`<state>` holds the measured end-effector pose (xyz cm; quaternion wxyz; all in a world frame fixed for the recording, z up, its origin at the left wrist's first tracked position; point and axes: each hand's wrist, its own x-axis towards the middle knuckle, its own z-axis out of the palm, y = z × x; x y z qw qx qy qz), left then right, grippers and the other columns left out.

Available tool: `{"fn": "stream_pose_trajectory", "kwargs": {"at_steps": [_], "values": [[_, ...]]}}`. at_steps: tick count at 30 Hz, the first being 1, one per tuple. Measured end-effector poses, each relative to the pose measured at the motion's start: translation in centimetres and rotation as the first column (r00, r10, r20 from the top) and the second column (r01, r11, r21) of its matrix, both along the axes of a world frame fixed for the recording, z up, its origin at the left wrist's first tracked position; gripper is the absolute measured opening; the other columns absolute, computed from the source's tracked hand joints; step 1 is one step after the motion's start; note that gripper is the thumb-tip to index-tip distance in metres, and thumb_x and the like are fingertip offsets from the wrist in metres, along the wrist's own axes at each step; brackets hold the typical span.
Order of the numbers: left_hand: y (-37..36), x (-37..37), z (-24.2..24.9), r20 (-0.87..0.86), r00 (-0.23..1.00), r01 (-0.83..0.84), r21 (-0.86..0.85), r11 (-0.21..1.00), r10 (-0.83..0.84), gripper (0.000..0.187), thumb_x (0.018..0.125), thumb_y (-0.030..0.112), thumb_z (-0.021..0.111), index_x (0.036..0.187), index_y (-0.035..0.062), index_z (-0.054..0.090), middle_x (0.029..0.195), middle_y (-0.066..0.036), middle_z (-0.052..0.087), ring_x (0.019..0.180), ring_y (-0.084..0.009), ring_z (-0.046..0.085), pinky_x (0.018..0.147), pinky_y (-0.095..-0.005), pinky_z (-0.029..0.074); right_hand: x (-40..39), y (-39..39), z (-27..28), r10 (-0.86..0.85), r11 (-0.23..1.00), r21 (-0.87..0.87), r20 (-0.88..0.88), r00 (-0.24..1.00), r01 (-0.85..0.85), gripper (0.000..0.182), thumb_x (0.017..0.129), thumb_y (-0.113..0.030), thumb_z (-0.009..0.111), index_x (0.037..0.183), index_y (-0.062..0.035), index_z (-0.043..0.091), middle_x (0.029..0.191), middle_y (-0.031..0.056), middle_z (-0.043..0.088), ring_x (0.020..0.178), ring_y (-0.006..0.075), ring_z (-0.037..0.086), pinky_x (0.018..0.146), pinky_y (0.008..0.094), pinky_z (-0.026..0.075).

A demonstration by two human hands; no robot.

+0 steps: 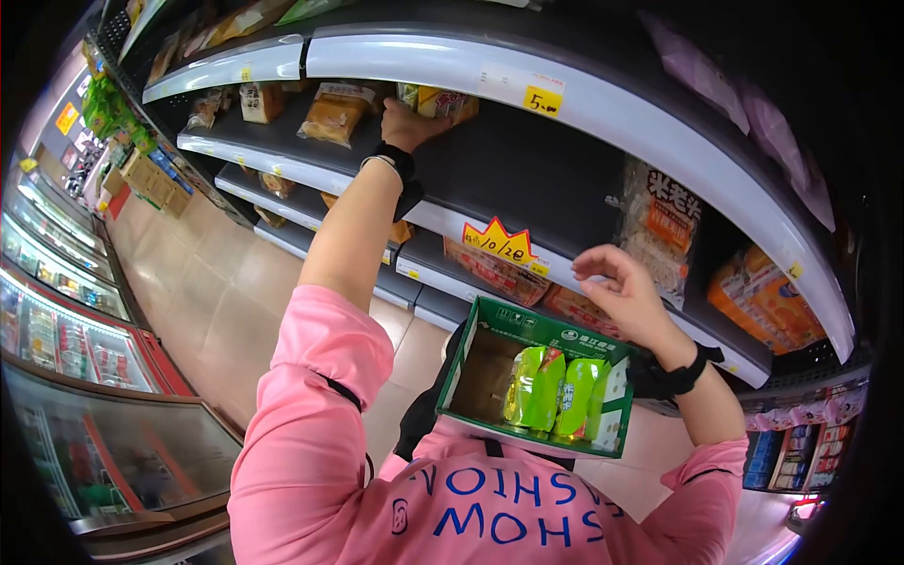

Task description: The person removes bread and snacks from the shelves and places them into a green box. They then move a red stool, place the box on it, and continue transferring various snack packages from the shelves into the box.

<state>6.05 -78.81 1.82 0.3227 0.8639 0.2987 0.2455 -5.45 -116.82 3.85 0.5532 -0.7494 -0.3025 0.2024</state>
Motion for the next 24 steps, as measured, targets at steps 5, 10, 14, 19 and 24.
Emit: {"fn": "stream_pose_trajectory", "kwargs": {"at_steps": [5,10,14,19,24], "values": [[2.8,0.7,-1.5,0.059,0.976,0.215,-0.071,0.974,-0.211,0.093,0.045,0.033,0.085,0.113,-0.0099,0.038,0.11,-0.021,0.056,0.099,-0.0256,0.059,0.082,-0.028,0.049,-1.6,-2.3,0.0,-0.027,0.998,-0.062,-0.012,1.0,0.026,0.021,0.081,-0.001,0.056,0.102,-0.0017,0.054,0.098,0.0053,0.056,0.093,0.0111,0.055,0.074,0.0229,0.046],[3.2,-0.7,-0.1,-0.031,0.94,0.339,-0.023,0.941,-0.339,0.062,0.049,0.033,0.083,0.092,-0.0079,0.062,0.089,-0.017,0.066,0.083,-0.024,0.064,0.075,-0.0276,0.049,-2.0,-3.5,0.1,-0.03,0.998,-0.051,-0.048,0.998,0.027,0.02,0.081,0.0,0.056,0.101,-0.001,0.053,0.098,0.0052,0.056,0.092,0.0107,0.055,0.074,0.0225,0.046],[3.7,0.5,-0.3,-0.004,0.947,0.319,0.125,0.94,-0.321,0.057,0.051,0.036,0.081,0.087,-0.0051,0.066,0.084,-0.015,0.067,0.079,-0.0226,0.065,0.072,-0.0273,0.049,-2.3,-4.1,-0.1,-0.025,0.999,-0.024,-0.104,0.994,0.022,0.019,0.081,0.0,0.056,0.1,-0.0002,0.054,0.098,0.0048,0.056,0.089,0.0105,0.055,0.073,0.0222,0.046],[1.9,0.5,2.0,-0.304,0.922,0.274,0.076,0.959,-0.24,0.058,0.059,0.042,0.076,0.095,-0.002,0.064,0.079,-0.011,0.063,0.063,-0.0175,0.059,0.049,-0.025,0.049,-2.9,-4.6,-0.1,0.07,0.988,-0.136,-0.061,0.996,-0.078,0.018,0.081,-0.005,0.058,0.099,-0.0002,0.056,0.094,0.0058,0.059,0.084,0.0113,0.057,0.072,0.0232,0.046],[1.4,0.4,1.8,-0.262,0.937,0.276,0.153,0.949,-0.231,0.064,0.06,0.043,0.075,0.106,0.0004,0.061,0.093,-0.012,0.063,0.075,-0.0196,0.061,0.057,-0.0298,0.053,-3.8,-4.5,0.1,0.295,0.907,-0.345,0.107,0.949,-0.243,0.019,0.079,-0.009,0.059,0.097,-0.0012,0.059,0.087,0.01,0.062,0.078,0.0194,0.06,0.068,0.0277,0.046]]}}
